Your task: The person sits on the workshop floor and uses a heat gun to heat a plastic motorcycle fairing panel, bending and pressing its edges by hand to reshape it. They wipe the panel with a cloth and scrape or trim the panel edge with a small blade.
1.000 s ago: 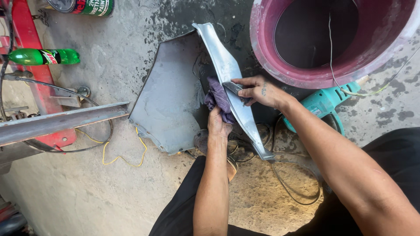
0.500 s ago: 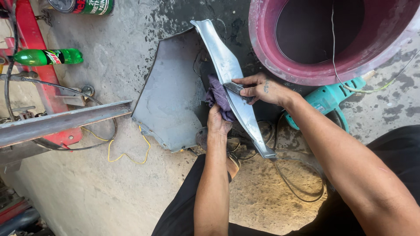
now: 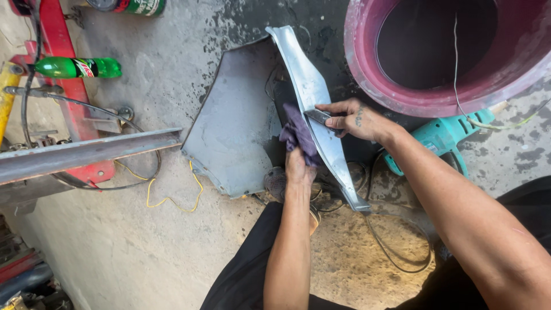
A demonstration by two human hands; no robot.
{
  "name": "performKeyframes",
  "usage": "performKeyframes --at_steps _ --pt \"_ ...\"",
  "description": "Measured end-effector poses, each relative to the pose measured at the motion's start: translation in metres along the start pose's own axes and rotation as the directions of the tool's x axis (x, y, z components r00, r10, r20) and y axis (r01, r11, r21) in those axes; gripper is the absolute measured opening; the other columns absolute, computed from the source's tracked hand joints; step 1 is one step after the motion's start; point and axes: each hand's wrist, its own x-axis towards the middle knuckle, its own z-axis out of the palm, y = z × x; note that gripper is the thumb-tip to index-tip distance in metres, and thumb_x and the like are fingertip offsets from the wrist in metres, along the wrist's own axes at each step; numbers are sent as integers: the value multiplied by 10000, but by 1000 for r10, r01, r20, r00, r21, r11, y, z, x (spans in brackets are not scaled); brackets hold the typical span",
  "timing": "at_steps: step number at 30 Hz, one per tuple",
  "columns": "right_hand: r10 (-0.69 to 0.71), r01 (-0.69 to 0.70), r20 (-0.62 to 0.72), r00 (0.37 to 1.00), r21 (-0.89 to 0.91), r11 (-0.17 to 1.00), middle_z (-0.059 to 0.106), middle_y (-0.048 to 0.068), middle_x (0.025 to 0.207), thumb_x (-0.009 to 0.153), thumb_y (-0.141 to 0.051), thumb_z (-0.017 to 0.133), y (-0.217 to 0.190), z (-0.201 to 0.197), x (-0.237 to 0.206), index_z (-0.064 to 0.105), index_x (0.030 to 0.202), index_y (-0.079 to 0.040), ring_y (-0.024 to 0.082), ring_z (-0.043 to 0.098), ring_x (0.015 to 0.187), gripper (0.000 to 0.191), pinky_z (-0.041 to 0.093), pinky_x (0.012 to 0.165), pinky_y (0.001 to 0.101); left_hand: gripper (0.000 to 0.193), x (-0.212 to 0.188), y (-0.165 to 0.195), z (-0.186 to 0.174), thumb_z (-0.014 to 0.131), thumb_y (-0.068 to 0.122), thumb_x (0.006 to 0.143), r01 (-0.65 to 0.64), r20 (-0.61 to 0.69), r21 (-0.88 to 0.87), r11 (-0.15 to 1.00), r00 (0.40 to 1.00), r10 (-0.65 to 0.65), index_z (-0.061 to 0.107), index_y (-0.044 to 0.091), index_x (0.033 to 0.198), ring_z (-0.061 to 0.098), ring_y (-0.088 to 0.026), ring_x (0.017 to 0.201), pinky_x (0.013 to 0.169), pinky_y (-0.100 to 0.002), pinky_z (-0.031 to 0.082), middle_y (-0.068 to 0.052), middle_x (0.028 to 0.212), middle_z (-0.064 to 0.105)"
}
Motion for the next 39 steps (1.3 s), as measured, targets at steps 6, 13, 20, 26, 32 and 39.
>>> performKeyframes --at_steps 6,13,20,26,32,39 --pt "-1 1 -17 1000 21 1000 725 38 1022 922 -166 678 -1 4 -1 605 1440 -182 126 653 845 523 613 699 323 310 24 16 2 545 -14 968 -153 57 75 985 987 149 606 22 1270 690 -176 1012 901 -348 577 -73 1145 687" --pt "-31 31 -10 999 58 998 730 3 1043 922 -167 681 8 1 0 609 1440 -178 98 633 838 523 600 702 300 265 86 45 29 550 -3 1013 -238 145 100 966 964 222 602 -12 1273 664 -212 1020 902 -372 563 -113 1181 662" --pt "-3 3 -3 1000 38 999 733 14 1005 924 -167 687 6 -1 3 622 1429 -175 103 635 827 509 596 693 303 301 2 -1 8 517 55 1024 -101 4 35 994 995 101 597 17 1312 671 -217 1101 982 -369 556 -112 1233 669" --pt "-34 34 5 999 -28 999 737 19 989 934 -160 680 1 3 0 605 1452 -172 95 626 824 523 567 682 301 277 17 1 -7 543 96 1034 9 85 -37 999 996 -6 600 -18 1279 702 -235 1041 925 -392 575 -135 1174 700" --pt "26 -25 0 1000 -91 995 731 48 978 946 -178 668 -8 8 -3 579 1471 -163 123 622 820 534 571 697 321 268 13 2 -3 535 35 1022 -46 73 53 998 996 42 607 -1 1278 691 -239 1039 926 -405 574 -118 1170 693" --pt "23 -15 -57 998 134 991 663 101 1324 959 -213 613 -17 5 -11 559 1457 -91 200 662 1137 515 637 854 394 447 -12 -7 30 478 -24 920 -247 -58 -68 967 968 243 571 43 1352 674 -209 1117 969 -359 561 -111 1258 670"
